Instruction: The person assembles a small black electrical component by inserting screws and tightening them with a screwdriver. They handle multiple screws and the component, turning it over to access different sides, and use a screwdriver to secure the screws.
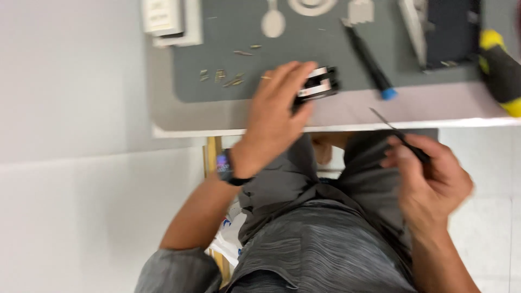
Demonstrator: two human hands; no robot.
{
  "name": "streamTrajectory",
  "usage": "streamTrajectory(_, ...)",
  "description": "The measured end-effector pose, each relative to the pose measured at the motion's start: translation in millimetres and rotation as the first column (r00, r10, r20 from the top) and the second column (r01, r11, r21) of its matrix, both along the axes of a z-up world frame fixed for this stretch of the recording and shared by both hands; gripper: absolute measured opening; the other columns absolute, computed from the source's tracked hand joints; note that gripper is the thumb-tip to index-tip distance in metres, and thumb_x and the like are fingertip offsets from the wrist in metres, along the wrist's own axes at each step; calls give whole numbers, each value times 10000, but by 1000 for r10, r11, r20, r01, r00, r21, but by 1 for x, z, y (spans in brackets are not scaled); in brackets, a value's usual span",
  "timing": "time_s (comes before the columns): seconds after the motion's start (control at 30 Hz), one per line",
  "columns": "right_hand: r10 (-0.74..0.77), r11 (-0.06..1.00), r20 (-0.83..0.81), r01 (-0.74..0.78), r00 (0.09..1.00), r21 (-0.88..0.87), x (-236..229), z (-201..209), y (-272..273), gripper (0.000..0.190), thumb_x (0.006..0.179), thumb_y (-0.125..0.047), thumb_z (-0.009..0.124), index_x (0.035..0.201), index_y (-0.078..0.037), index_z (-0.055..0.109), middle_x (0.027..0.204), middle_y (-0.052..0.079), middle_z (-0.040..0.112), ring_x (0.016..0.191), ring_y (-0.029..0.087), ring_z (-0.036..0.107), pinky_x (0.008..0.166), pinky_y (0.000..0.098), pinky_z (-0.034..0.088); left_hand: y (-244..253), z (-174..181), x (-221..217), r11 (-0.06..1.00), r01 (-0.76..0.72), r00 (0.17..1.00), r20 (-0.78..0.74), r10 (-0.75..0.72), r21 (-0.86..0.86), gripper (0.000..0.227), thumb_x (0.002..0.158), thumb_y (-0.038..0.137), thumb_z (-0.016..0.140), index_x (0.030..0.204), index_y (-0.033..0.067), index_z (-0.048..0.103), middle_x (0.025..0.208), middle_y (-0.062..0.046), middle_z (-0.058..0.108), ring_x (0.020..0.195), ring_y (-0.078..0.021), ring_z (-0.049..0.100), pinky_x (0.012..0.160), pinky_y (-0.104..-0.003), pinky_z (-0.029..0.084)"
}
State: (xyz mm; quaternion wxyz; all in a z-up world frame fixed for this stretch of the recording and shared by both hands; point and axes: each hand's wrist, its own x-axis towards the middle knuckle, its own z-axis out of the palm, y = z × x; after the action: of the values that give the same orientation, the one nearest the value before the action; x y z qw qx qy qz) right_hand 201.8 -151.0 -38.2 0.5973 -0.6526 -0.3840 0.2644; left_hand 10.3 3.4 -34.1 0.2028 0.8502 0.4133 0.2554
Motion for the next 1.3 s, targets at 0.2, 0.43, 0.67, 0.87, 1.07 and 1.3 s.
streamTrajectory(0.2, 39, 998, 49, -36, 998, -52, -2, 5, -3, 168, 1099, 52, 469, 1166, 154, 585, 919, 283, 626, 655, 298, 619, 697, 344, 540, -27, 12, 3, 991, -132, 972, 197, 128, 4, 471, 943, 137, 653, 1375, 92, 472, 1421, -114, 443, 1338, -292, 491, 1145, -470, 401)
streamTrajectory(0.43, -50, 990, 58, 57, 997, -129, 0, 4, -1, 204, 1107, -2, 465, 1027, 104, 620, 783, 194, 600, 579, 225, 555, 659, 290, 494, -9, 7, -80, 896, -437, 886, 209, 413, 82, 210, 954, 153, 602, 1155, 119, 652, 1225, -71, 598, 1157, -254, 572, 1029, -403, 455)
streamTrajectory(0.67, 73, 943, 609, -253, 790, 214, 8, 25, 58, 168, 1019, 271, 586, 1131, 193, 683, 1043, 301, 663, 943, 357, 633, 890, 409, 489, 67, 28, -76, 972, -104, 994, 4, 106, 208, 177, 918, 84, 622, 1081, 57, 686, 1098, -111, 643, 969, -313, 581, 842, -412, 453)
streamTrajectory(0.87, 12, 967, 968, -249, 251, 53, 5, 30, 144, 179, 863, -31, 557, 997, -122, 633, 904, 66, 644, 808, 289, 601, 669, 388, 476, 104, 27, -46, 874, 343, 920, -313, -238, 344, 117, 791, 4, 541, 720, 94, 564, 707, -97, 569, 661, -334, 512, 677, -438, 369)
streamTrajectory(1.07, 61, 939, 946, -339, 319, 54, 9, 50, 141, 222, 885, -69, 560, 1040, -108, 713, 892, 113, 647, 811, 305, 611, 703, 385, 455, 117, 4, -66, 889, 246, 892, -450, -51, 386, 182, 897, 74, 668, 1034, 160, 751, 841, -27, 670, 805, -226, 606, 755, -313, 486)
streamTrajectory(1.3, -69, 998, 935, 32, 348, 62, 110, 25, 23, 376, 913, 73, 898, 1264, 119, 770, 1232, 259, 708, 1022, 419, 625, 909, 486, 495, 59, 77, -59, 985, -161, 916, 381, 124, 67, 254, 938, -145, 558, 1152, -73, 673, 1055, -159, 607, 934, -221, 576, 801, -294, 460)
